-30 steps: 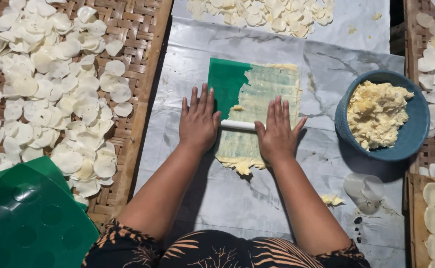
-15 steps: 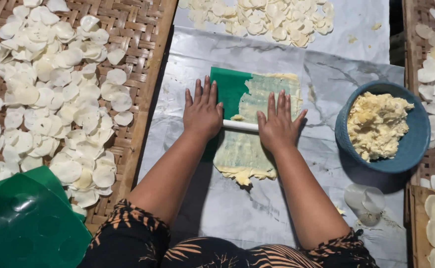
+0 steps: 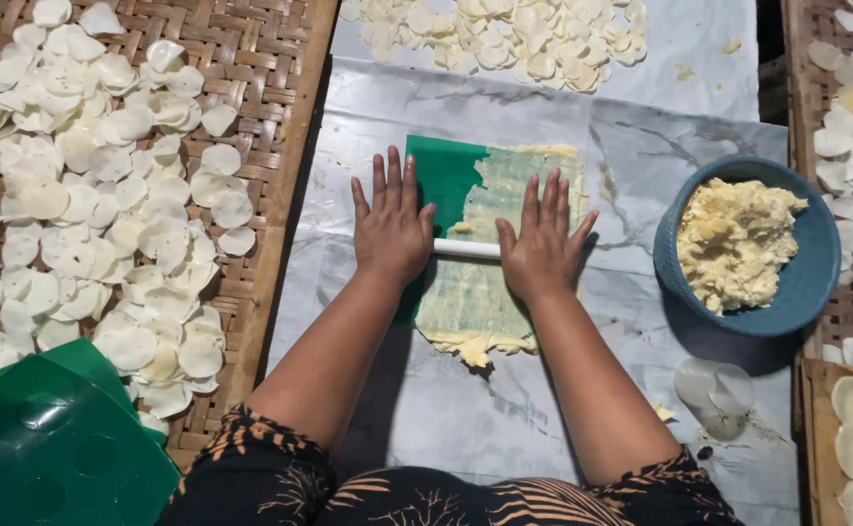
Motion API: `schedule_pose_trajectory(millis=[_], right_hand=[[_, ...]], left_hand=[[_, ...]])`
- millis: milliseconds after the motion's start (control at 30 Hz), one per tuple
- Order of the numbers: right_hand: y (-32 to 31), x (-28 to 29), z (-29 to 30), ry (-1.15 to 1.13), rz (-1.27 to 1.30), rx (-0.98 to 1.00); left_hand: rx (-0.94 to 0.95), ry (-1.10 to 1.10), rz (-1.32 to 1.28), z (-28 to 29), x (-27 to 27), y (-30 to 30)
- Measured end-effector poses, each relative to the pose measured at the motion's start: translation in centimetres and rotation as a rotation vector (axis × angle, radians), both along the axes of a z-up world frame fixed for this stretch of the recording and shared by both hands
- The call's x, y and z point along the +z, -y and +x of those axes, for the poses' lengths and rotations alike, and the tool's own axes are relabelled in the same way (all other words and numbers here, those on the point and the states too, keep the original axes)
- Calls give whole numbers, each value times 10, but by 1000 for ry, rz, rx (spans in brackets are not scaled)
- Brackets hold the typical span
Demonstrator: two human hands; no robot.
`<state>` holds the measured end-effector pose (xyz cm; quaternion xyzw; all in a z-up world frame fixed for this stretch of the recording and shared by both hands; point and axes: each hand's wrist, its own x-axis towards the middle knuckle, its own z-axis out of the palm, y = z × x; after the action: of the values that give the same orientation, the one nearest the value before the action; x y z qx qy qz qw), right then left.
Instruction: Rolling out small portions of dough into thin sheets using a rolling pin
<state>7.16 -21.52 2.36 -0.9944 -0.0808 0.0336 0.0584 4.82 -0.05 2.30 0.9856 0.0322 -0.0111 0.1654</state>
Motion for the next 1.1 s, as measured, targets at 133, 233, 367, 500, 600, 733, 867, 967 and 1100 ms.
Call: schedule_pose_trajectory(millis=[133,233,367,500,600,733,867,967,1100], right_hand=[[11,-2,-41,-44,36,51],[22,-5,-75,-141,86,77],[31,-22,-78,49,217,108],[19,-49,-30,229,242,201],[1,-45,-12,199,215,293],[-11,-27,-16,69,111,305],[-5,-22,-16,21,142,280],[1,-4,-27,210,279,205],[17,-27,-13,341,173,115]], left_hand=[[-64,115,2,-40,-22,0],[-131,129,-35,-78,-31,-3],[-202,385,-164,-82,-71,-21],[-181,441,-225,-67,-82,-25],[-167,411,-260,-68,-82,-24],[-149,357,-284,-69,-83,-23],[-159,421,-286,-67,-68,-21],[-152,462,-170,-62,-43,-23],[-190,559,-87,-30,-37,-25]])
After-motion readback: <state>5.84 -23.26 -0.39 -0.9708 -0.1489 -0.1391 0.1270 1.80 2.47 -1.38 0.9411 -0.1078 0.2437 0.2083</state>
